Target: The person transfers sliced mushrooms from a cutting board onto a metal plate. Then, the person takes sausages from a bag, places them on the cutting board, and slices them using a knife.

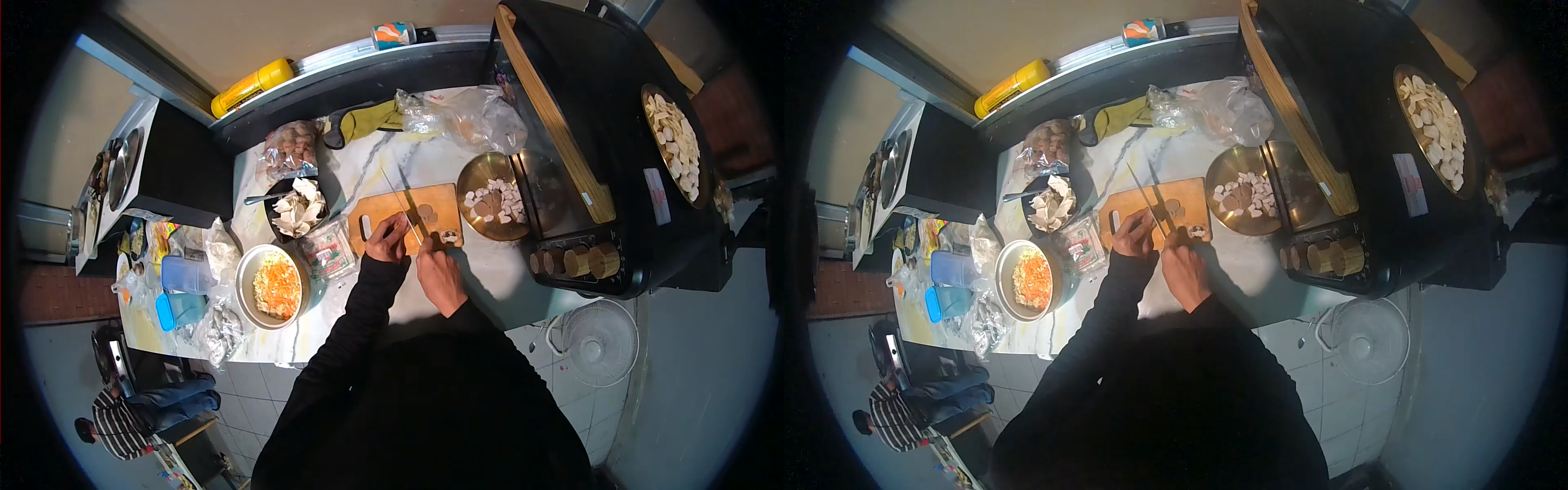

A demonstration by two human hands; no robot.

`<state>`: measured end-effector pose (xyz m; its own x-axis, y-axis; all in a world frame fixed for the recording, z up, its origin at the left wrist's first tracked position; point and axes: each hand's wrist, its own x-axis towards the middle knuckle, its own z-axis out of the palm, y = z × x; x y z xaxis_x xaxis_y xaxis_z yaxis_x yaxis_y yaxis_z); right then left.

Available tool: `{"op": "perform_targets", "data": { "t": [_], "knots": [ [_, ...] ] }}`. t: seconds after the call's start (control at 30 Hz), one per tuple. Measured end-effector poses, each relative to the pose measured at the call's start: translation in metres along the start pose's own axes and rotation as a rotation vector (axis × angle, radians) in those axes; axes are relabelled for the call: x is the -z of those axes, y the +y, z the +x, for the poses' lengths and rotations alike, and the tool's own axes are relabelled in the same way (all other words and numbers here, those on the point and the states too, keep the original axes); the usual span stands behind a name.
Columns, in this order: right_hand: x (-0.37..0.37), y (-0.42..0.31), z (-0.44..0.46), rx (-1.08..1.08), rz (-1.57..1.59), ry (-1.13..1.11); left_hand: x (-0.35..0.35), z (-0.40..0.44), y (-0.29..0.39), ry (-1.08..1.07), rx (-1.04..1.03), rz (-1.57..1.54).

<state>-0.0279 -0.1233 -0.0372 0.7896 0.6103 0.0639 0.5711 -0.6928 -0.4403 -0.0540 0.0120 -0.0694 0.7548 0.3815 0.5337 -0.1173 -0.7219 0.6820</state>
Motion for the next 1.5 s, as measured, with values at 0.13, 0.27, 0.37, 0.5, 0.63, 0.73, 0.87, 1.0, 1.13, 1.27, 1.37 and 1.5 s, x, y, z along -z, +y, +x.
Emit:
{"op": "perform_targets", "data": {
  "t": [0.13,0.27,0.37,0.5,0.63,0.73,0.87,1.0,1.13,1.27,1.37,1.5],
  "knots": [
    [-0.001,0.001,0.002,-0.027,-0.019,-0.068,0.001,0.0,-0.001,0.0,-0.012,0.026],
    [-0.005,0.002,0.003,-0.032,-0.058,-0.053,0.0,0.0,-0.002,-0.008,0.012,0.008],
    [-0.005,0.003,0.004,-0.024,-0.079,-0.059,0.0,0.0,-0.001,-0.005,0.014,0.001],
    [-0.008,0.004,0.005,-0.012,-0.108,-0.054,0.001,-0.001,-0.005,-0.043,0.011,-0.002],
    [-0.008,0.003,0.005,-0.029,-0.099,-0.065,0.001,-0.001,-0.004,-0.048,0.047,-0.027],
    [-0.008,0.003,0.006,-0.032,-0.126,-0.083,0.001,-0.001,-0.004,-0.033,0.033,-0.008],
    [-0.003,0.0,0.009,-0.036,-0.127,-0.107,0.003,0.003,0.0,-0.02,0.057,-0.044],
    [-0.003,0.0,0.009,-0.028,-0.148,-0.09,-0.001,0.002,-0.003,0.015,0.066,-0.07],
    [-0.005,0.002,0.011,-0.035,-0.102,-0.077,-0.002,0.001,-0.003,0.023,0.09,-0.093],
    [-0.002,0.0,0.013,-0.046,-0.146,-0.139,-0.002,0.001,-0.005,0.017,0.097,-0.085],
    [-0.007,0.003,0.011,-0.036,-0.132,-0.092,-0.003,0.003,-0.002,0.038,0.085,-0.059],
    [0.0,-0.001,0.014,-0.06,-0.143,-0.136,-0.001,0.005,0.001,0.034,0.092,-0.043]
  ]
}}
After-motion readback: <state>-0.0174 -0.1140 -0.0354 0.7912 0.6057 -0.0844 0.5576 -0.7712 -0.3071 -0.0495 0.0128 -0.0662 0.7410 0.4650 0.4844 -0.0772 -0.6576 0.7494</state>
